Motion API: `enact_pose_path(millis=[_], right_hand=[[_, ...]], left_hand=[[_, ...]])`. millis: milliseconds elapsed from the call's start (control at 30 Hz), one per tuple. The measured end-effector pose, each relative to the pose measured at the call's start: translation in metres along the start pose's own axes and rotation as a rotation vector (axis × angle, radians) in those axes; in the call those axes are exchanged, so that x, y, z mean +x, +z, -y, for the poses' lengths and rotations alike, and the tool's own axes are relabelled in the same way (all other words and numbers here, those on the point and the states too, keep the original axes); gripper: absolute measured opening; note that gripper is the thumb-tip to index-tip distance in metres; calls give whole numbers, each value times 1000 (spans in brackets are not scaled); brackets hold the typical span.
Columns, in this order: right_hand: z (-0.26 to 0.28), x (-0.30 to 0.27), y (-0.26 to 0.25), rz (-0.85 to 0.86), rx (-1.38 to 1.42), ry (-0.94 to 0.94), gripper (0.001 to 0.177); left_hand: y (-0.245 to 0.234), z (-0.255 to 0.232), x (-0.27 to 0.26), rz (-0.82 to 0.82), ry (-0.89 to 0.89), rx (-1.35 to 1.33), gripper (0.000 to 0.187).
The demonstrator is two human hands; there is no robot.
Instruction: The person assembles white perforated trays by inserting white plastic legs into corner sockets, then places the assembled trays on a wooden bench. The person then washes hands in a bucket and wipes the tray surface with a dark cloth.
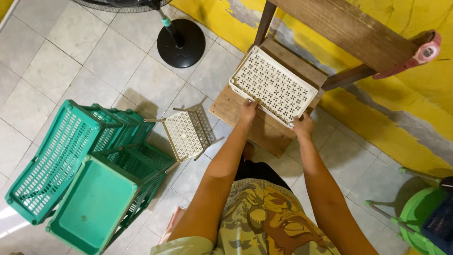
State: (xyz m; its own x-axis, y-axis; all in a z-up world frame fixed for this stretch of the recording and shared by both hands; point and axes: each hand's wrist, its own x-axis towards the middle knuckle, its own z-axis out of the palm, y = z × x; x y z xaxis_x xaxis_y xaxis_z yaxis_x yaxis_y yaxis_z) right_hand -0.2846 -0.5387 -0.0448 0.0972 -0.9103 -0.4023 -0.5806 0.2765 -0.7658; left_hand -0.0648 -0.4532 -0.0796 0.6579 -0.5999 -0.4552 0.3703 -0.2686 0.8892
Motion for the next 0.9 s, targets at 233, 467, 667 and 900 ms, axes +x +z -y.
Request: enact_pose_path(millis=[233,467,667,900], right_hand=[[4,12,5,-35,-86,49,31],[6,12,8,-33,-172,87,31],[8,12,7,-67,-48,-10,37],[14,-1,19,-214,245,-464,37]], left_hand=[[1,7,10,28,-120,103,64],[-2,15,5,24,-194,143,62],[1,17,0,4,-215,127,66],[-13,21,-18,22,-164,-130,45]])
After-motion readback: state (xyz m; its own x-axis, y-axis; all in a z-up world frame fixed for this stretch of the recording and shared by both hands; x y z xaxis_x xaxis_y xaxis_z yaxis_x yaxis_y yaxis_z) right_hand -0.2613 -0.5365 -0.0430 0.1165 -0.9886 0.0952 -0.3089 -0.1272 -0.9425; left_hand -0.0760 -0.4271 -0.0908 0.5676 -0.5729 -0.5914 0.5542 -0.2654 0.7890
